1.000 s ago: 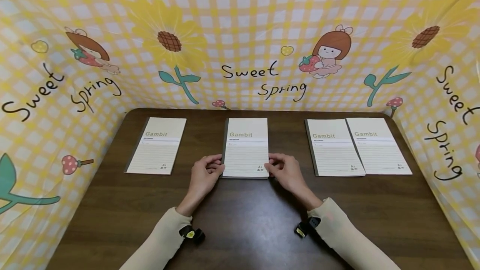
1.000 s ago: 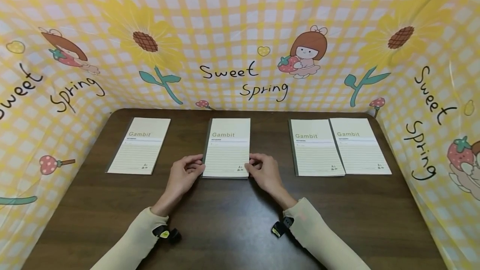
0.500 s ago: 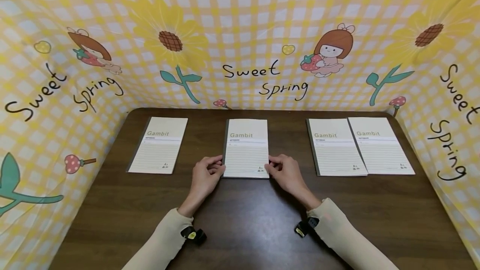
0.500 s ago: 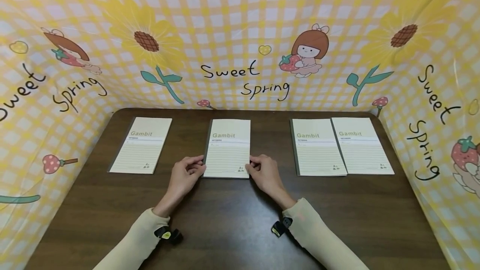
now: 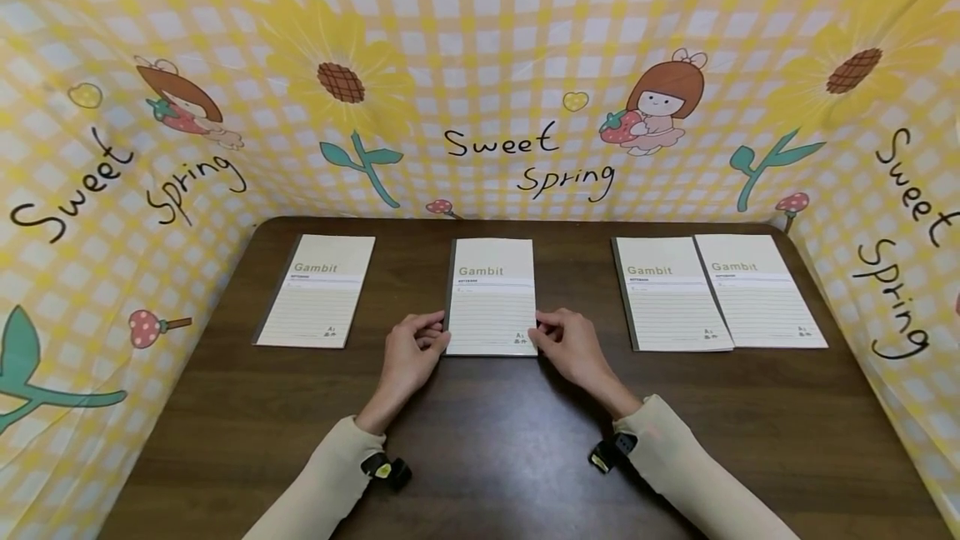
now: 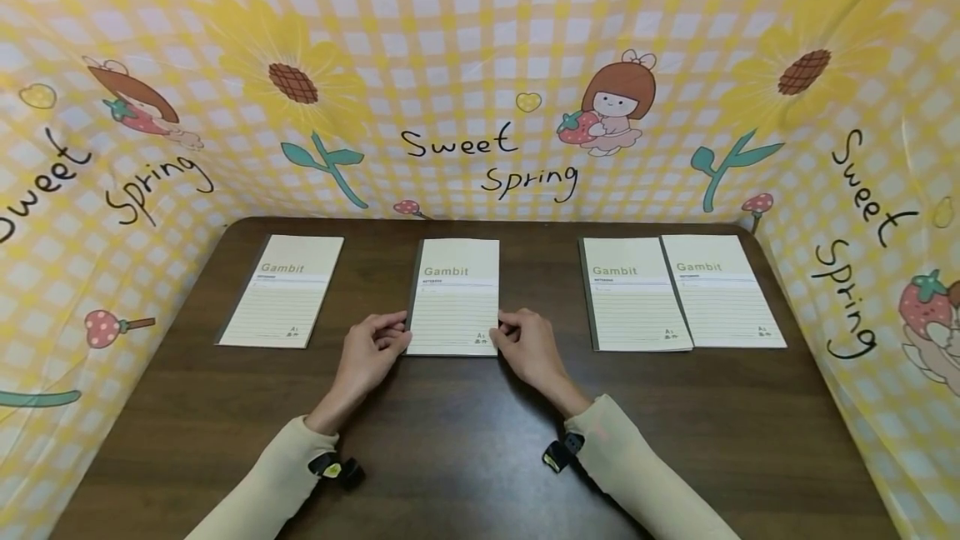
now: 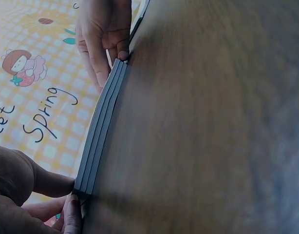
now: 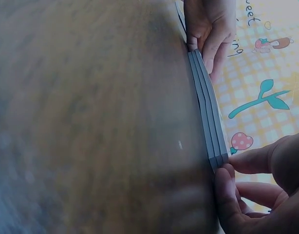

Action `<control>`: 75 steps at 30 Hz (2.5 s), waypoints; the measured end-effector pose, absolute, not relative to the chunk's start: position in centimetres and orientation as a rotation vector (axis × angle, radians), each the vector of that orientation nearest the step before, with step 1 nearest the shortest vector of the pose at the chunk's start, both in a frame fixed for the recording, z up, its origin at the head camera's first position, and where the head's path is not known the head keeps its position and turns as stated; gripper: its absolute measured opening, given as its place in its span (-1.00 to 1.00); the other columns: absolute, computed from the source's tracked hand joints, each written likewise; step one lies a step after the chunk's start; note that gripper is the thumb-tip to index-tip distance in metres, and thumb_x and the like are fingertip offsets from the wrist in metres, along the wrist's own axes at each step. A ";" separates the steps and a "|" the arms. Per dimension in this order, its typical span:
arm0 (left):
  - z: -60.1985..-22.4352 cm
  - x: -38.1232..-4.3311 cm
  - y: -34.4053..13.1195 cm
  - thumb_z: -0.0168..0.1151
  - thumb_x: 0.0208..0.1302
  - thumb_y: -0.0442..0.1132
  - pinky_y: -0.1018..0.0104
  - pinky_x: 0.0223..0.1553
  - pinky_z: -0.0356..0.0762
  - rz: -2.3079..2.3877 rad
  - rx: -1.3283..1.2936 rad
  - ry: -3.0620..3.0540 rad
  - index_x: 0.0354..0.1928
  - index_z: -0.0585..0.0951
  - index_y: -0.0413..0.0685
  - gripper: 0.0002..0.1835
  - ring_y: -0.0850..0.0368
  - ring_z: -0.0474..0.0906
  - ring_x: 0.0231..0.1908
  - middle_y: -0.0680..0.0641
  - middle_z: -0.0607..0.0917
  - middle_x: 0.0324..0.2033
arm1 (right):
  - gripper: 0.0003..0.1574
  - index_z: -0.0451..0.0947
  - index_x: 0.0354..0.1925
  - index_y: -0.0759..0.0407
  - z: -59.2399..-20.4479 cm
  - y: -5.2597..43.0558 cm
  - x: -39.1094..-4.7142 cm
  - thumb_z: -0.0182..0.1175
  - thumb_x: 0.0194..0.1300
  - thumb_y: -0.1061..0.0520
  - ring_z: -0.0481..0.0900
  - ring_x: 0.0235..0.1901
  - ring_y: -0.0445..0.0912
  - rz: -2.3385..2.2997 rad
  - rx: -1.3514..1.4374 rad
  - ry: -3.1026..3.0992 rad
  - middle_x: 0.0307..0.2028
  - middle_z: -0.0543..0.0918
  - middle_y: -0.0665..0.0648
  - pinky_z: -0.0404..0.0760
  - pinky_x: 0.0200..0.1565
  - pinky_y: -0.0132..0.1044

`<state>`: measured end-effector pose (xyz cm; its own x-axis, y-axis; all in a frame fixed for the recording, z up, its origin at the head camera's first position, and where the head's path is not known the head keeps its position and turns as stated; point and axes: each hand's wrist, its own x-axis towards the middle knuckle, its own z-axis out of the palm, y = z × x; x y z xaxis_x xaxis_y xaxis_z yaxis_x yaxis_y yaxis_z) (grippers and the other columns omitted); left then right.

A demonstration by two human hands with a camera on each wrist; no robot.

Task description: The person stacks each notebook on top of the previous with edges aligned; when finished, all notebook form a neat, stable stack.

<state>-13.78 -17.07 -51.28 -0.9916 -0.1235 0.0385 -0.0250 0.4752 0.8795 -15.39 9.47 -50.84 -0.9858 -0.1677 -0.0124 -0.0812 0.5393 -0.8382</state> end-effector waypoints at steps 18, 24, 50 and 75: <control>-50.7 -12.8 -17.4 0.37 0.36 -0.33 0.35 0.00 0.73 -1.593 0.112 -2.647 0.20 0.67 -0.27 -0.61 -0.02 0.73 -0.08 -0.25 0.74 -0.06 | -0.52 0.58 0.19 0.33 -49.8 9.7 -15.1 0.33 0.39 0.13 0.61 -0.41 -0.17 -1.382 -0.191 2.679 -0.31 0.72 0.15 0.57 -0.32 -0.37; -50.0 -12.2 -18.8 0.36 0.42 -0.26 0.12 0.13 0.71 -1.617 0.112 -2.699 0.29 0.62 -0.20 -0.56 -0.13 0.74 0.04 -0.26 0.76 0.02 | -0.89 0.63 -0.13 0.17 -48.8 8.9 -14.5 0.31 0.41 0.17 0.54 -0.47 -0.22 -1.362 -0.429 2.650 -0.42 0.65 0.03 0.54 -0.35 -0.41; -48.2 -7.9 -28.1 0.36 0.41 -0.30 0.45 -0.32 0.68 -1.033 -0.069 -2.781 0.01 0.75 -0.21 -0.79 0.01 0.75 -0.24 -0.18 0.75 -0.15 | -0.59 0.57 0.23 0.09 -48.6 -3.7 -11.7 0.23 0.51 0.02 0.60 0.06 -0.19 -0.788 -1.378 2.313 0.10 0.63 0.04 0.59 0.11 -0.43; -48.3 -8.1 -35.9 0.09 0.55 0.23 -0.69 0.38 -0.10 -0.688 0.047 -3.217 0.62 0.15 -0.25 -0.11 -0.58 -0.16 0.58 -0.49 -0.02 0.60 | 0.09 -0.23 0.70 0.07 -49.3 -12.1 -14.1 -0.18 0.58 -0.48 -0.23 0.71 -0.06 -0.190 -1.510 2.406 0.72 -0.24 0.03 0.00 0.67 -0.10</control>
<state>-8.08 -35.86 -48.35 -0.9886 0.0033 -0.1505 -0.0585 0.9127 0.4045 -14.05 -12.14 -49.34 -0.4061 -0.8967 -0.1760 -0.8578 0.4405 -0.2648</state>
